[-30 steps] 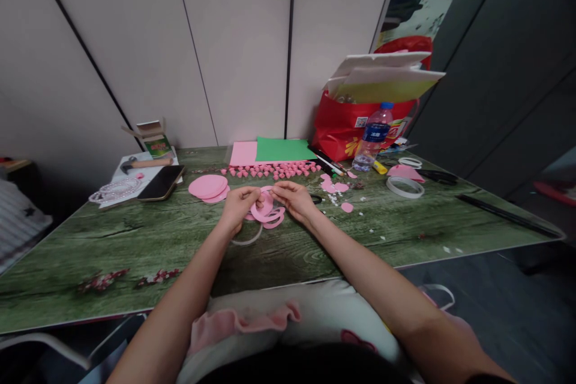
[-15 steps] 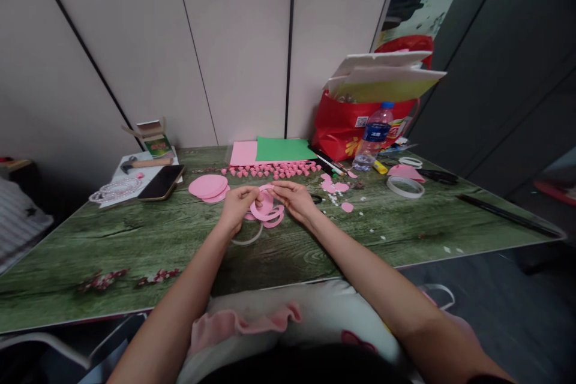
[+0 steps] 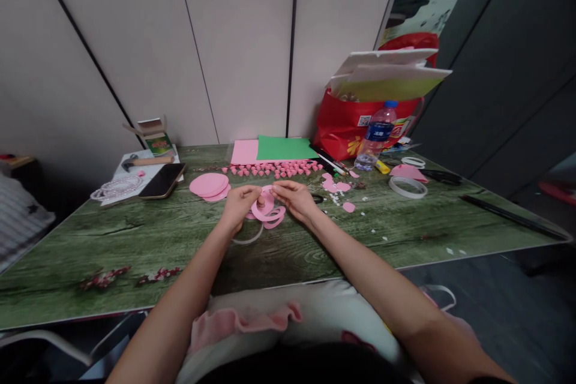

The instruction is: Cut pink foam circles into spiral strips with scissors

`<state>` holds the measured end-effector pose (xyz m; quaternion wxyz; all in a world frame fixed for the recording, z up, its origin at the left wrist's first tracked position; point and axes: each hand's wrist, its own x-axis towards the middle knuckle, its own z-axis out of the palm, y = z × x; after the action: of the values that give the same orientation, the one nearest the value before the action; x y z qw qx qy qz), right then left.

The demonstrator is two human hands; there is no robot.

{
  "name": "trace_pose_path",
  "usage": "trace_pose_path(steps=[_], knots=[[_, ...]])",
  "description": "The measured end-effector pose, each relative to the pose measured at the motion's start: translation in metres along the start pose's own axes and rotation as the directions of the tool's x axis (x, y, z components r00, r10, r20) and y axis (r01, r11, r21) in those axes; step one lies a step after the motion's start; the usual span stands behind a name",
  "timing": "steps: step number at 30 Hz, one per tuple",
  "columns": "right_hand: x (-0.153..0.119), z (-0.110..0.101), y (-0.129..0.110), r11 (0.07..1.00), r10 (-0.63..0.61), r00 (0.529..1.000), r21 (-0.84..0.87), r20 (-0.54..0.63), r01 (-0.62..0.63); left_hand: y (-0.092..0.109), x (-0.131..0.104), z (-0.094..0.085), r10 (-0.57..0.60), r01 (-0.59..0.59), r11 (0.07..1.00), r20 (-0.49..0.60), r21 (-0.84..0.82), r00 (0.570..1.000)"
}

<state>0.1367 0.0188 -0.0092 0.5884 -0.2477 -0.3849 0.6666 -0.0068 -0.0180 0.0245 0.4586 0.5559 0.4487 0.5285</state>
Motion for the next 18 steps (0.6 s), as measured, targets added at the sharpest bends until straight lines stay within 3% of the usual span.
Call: trace_pose_path(steps=[9, 18], knots=[[-0.0007, 0.0008, -0.0020, 1.000, 0.017, 0.999, -0.025, 0.038, -0.016, 0.0009, 0.0011, 0.0008, 0.013, -0.014, 1.000, -0.042, -0.023, 0.999], [-0.0007, -0.0004, 0.0000, 0.999, 0.015, 0.999, -0.038, 0.043, -0.013, -0.0058, 0.0023, 0.0003, -0.002, 0.002, 1.000, -0.018, -0.008, 1.000]])
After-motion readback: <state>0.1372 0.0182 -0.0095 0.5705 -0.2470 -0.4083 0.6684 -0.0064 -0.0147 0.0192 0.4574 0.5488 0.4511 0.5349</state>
